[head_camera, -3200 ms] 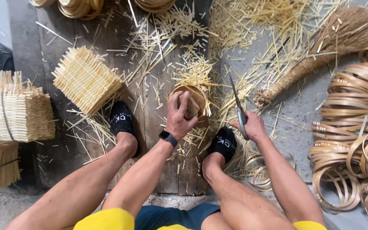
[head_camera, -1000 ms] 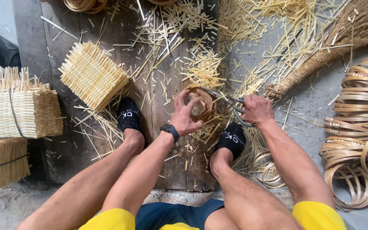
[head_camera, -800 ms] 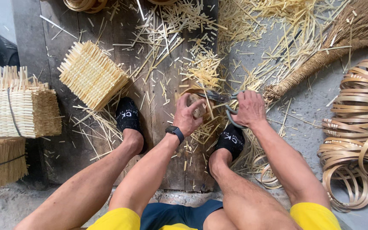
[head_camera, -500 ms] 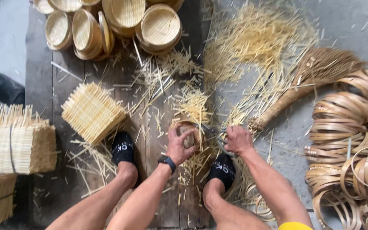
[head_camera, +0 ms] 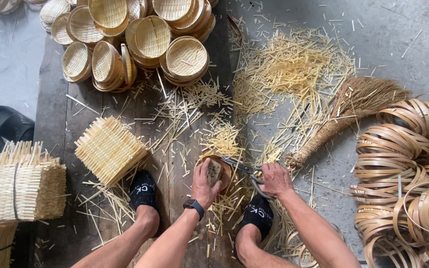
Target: The person sits on the floor of a basket workshop assembling round woven bamboo baskets. They fit a woven bamboo side panel around a circular base, weave a thin bamboo ring strip around the rim to bind it, trim excess material with scissors, press the assembly over a wooden form, and place the finished basket onto a stack of completed baskets.
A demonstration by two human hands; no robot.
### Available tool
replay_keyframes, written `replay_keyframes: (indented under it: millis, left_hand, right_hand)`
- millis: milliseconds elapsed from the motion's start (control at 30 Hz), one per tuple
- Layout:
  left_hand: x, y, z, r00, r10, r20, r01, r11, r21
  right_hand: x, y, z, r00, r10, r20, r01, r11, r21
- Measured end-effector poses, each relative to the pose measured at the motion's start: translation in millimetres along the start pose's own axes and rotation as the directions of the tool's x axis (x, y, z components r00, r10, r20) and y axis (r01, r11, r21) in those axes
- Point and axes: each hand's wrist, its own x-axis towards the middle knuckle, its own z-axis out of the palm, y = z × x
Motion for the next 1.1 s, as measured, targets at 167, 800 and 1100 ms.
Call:
replay_keyframes:
  millis: [167, 800, 1100]
  left_hand:
    - [3.8, -5.0, -2.1, 0.985, 0.166, 0.038, -0.163, 0.983, -0.080]
    - [0.9, -10.3, 9.7, 0.991, 0.103, -0.086, -0.101, 0.994, 0.030]
    - [8.3, -22.2, 12.1, 0.952, 0.298, 0.064, -0.304, 0.946, 0.116]
  right_hand:
    - [7.3, -19.9, 0.1, 0.984, -0.014, -0.176, 0.000, 0.997, -0.075]
    - [-2.5, -1.8, -5.9, 0.999, 0.026, 0.031, -0.027, 0.999, 0.040]
    - [11.0, -9.7, -10.4, 0.956, 0.114, 0.270, -0.102, 0.993, -0.057]
